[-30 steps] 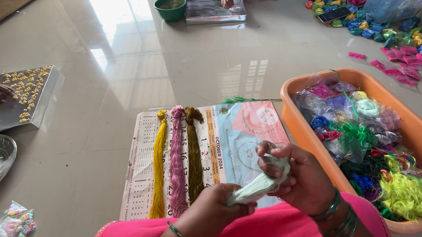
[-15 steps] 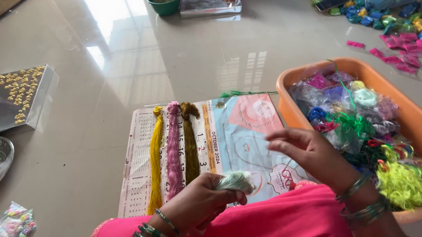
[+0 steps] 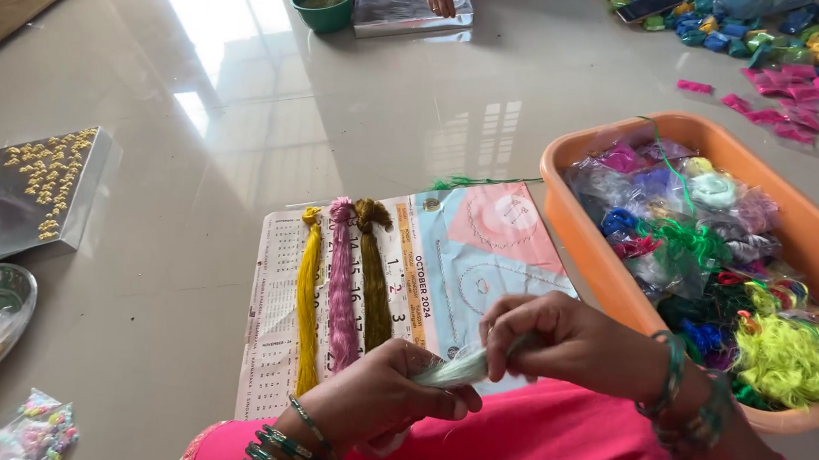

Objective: Sorting and organizing bundles of colorful embroidery threads over a paper workspace.

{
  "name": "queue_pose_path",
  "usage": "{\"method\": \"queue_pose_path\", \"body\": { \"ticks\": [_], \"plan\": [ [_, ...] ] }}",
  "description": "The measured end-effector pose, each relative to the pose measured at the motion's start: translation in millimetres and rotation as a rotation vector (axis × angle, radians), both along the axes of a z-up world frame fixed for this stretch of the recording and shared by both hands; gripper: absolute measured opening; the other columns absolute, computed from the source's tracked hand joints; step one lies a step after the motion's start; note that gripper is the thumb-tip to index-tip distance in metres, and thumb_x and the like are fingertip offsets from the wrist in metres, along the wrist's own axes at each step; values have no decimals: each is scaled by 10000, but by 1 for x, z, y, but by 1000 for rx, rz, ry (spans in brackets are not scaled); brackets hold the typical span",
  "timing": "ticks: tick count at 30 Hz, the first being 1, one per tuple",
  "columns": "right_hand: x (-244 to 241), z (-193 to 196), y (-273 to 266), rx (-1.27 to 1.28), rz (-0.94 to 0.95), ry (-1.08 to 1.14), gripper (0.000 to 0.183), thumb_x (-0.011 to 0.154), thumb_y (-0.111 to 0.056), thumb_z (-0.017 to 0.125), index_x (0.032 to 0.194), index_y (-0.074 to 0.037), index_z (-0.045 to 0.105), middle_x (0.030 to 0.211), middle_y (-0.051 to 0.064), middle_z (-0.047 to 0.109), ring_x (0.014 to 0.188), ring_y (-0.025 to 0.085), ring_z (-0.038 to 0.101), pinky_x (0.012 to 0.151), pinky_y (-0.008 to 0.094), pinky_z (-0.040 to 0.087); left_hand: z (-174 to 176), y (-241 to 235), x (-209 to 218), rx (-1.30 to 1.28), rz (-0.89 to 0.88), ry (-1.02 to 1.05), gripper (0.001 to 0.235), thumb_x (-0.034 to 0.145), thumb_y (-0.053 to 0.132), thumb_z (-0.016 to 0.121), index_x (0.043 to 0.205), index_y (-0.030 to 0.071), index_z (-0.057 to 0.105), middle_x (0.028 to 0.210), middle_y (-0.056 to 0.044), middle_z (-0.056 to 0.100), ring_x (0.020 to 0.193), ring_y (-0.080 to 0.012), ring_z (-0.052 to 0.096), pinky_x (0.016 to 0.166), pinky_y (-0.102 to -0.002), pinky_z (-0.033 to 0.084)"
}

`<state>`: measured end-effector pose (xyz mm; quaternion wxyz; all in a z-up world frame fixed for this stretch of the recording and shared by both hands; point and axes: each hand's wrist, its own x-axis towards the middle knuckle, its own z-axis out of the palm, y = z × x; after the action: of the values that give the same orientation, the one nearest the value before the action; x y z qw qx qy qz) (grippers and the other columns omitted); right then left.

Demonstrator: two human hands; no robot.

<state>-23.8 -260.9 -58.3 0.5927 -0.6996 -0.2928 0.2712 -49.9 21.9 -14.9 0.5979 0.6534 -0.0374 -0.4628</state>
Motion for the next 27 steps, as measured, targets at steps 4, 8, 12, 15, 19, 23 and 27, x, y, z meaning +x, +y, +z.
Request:
{"method": "queue_pose_path", "body": {
  "ticks": [4,8,12,15,19,23,27],
  "plan": [
    [-8,25,-2,-212,-305,-450,150,939,-55,719,1025,-96,834,1166,42,680,960,107,705,776,252,560,-11,-8,4,19,9,-35,167,907,158,753,1014,34,783,506,42,473,341,-66,374,324,-262,258],
    [-8,37,-12,-490,-601,-852,272,919,-147,682,1169,-61,749,1234,102,680,1100,218,634,914,340,489,-31,-6,4,-150,174,-37,255,909,201,761,1086,18,741,481,37,428,337,-71,331,316,-271,259],
    [-20,20,0,-412,-631,-120,390,918,-290,632,1233,-106,770,1032,120,781,961,179,737,868,355,594,-26,2,3,-401,333,188,552,917,523,601,1257,89,633,527,40,411,360,-59,253,326,-255,204],
    [-38,16,40,-252,-293,17,446,917,-337,661,1273,-75,724,1135,21,802,1031,127,766,907,326,611,-15,3,1,-513,384,326,867,836,829,362,1355,167,574,559,3,456,361,-62,243,340,-240,192],
    [-48,12,86,-70,-319,279,397,935,-321,646,1218,-49,707,1051,46,810,987,114,708,814,271,544,-28,-5,-3,-469,417,274,994,775,935,287,1339,180,602,575,4,470,371,-55,257,337,-234,188],
    [-50,-12,106,210,-453,520,358,920,-275,690,1174,-23,707,985,66,759,847,131,712,771,291,590,-37,-12,-6,-103,455,139,865,811,925,330,913,81,489,558,2,429,388,-94,320,337,-263,208],
    [-58,-27,116,341,-564,358,342,967,-221,723,1127,80,752,896,124,756,735,116,676,658,258,497,-43,-14,-6,-34,503,-64,792,791,907,359,707,143,548,515,-7,470,374,-116,384,322,-282,258]
  ]
}}
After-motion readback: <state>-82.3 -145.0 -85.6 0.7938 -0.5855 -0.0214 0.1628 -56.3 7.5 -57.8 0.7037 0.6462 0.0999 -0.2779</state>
